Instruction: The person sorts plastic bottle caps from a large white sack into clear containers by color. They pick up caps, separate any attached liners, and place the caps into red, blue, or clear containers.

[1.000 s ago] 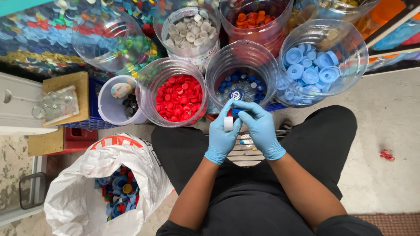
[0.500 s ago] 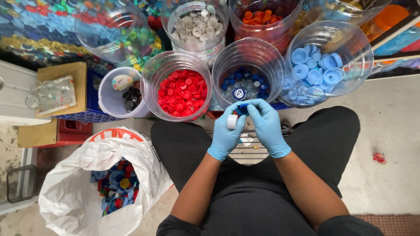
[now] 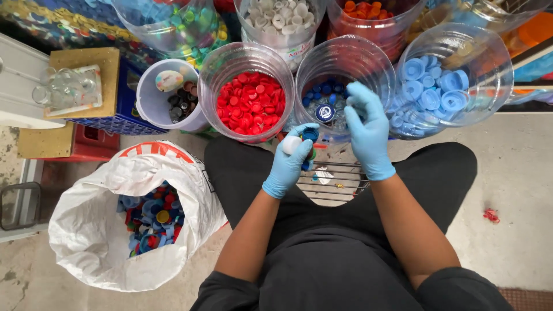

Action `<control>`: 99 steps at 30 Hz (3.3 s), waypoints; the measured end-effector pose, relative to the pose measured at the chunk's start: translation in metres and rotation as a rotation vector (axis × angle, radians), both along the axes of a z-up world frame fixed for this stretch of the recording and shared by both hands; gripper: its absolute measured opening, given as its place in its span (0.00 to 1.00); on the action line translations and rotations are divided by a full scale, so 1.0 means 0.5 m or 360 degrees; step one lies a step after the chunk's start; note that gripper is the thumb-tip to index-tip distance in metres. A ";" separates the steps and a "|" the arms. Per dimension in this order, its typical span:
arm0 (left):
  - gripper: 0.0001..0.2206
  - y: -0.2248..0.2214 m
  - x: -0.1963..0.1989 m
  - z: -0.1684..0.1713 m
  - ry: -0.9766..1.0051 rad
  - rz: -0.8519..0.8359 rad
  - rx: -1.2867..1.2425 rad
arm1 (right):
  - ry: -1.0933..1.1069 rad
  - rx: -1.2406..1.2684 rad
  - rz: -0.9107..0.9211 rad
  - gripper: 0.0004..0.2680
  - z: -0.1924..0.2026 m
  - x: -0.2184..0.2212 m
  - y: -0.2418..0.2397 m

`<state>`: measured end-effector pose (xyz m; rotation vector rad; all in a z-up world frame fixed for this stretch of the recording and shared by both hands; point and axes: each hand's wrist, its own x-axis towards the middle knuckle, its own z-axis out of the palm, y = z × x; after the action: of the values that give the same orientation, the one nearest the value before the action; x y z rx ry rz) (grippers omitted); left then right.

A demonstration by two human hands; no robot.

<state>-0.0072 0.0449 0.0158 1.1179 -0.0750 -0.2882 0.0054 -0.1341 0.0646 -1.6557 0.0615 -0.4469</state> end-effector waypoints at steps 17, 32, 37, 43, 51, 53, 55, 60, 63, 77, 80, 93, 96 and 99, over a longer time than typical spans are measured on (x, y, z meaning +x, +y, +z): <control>0.16 -0.004 -0.013 -0.064 0.0397 -0.0177 -0.0312 | -0.0210 -0.0612 0.0406 0.06 0.011 -0.064 0.029; 0.14 0.031 -0.016 -0.053 0.0339 -0.0177 -0.0371 | -0.0889 -0.0155 -0.0360 0.03 -0.033 -0.036 -0.040; 0.13 0.033 -0.022 -0.070 0.0422 -0.0184 -0.0323 | -0.0857 -0.0220 -0.0649 0.05 -0.083 -0.030 -0.092; 0.15 0.035 -0.011 -0.065 0.0484 -0.0259 -0.0267 | -0.0236 -0.0466 -0.0310 0.27 -0.048 -0.050 -0.081; 0.17 -0.009 -0.001 -0.061 0.0467 -0.0284 -0.0320 | -0.0442 -0.0608 0.0255 0.13 -0.061 -0.068 -0.029; 0.17 -0.018 -0.004 -0.053 0.0459 -0.0309 -0.0327 | -0.0390 -0.0730 0.0366 0.16 -0.065 -0.073 -0.021; 0.17 -0.019 -0.006 -0.036 0.0461 -0.0353 -0.0297 | -0.0369 -0.0812 0.0350 0.11 -0.072 -0.073 -0.020; 0.15 -0.022 -0.004 -0.083 0.0433 -0.0367 -0.0394 | -0.0344 -0.0647 0.0340 0.07 -0.070 -0.073 -0.013; 0.15 -0.018 -0.013 -0.103 0.0490 -0.0300 -0.0480 | -0.0530 -0.0455 0.0205 0.06 -0.052 -0.072 -0.002; 0.14 0.050 -0.034 -0.049 0.0341 -0.0149 -0.0695 | -0.0314 -0.0386 0.0483 0.19 0.071 0.000 0.077; 0.18 0.047 -0.046 -0.038 0.0378 -0.0132 -0.0694 | 0.0073 -0.0156 0.0781 0.24 0.037 -0.047 0.073; 0.20 0.022 -0.056 0.007 0.0442 -0.0157 -0.0750 | 0.0332 -0.0201 0.0552 0.26 0.027 -0.082 0.064; 0.19 0.050 -0.048 -0.009 0.0462 -0.0025 -0.0767 | 0.0086 -0.0202 0.0449 0.23 0.045 -0.036 0.081; 0.14 0.070 -0.047 -0.062 0.0438 0.0088 -0.0603 | -0.0411 -0.0141 0.0352 0.20 0.091 0.048 0.106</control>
<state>-0.0307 0.0799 -0.0149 0.6962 0.1410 -0.3591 0.0295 -0.0810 0.1102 -1.6559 -0.3342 -0.4957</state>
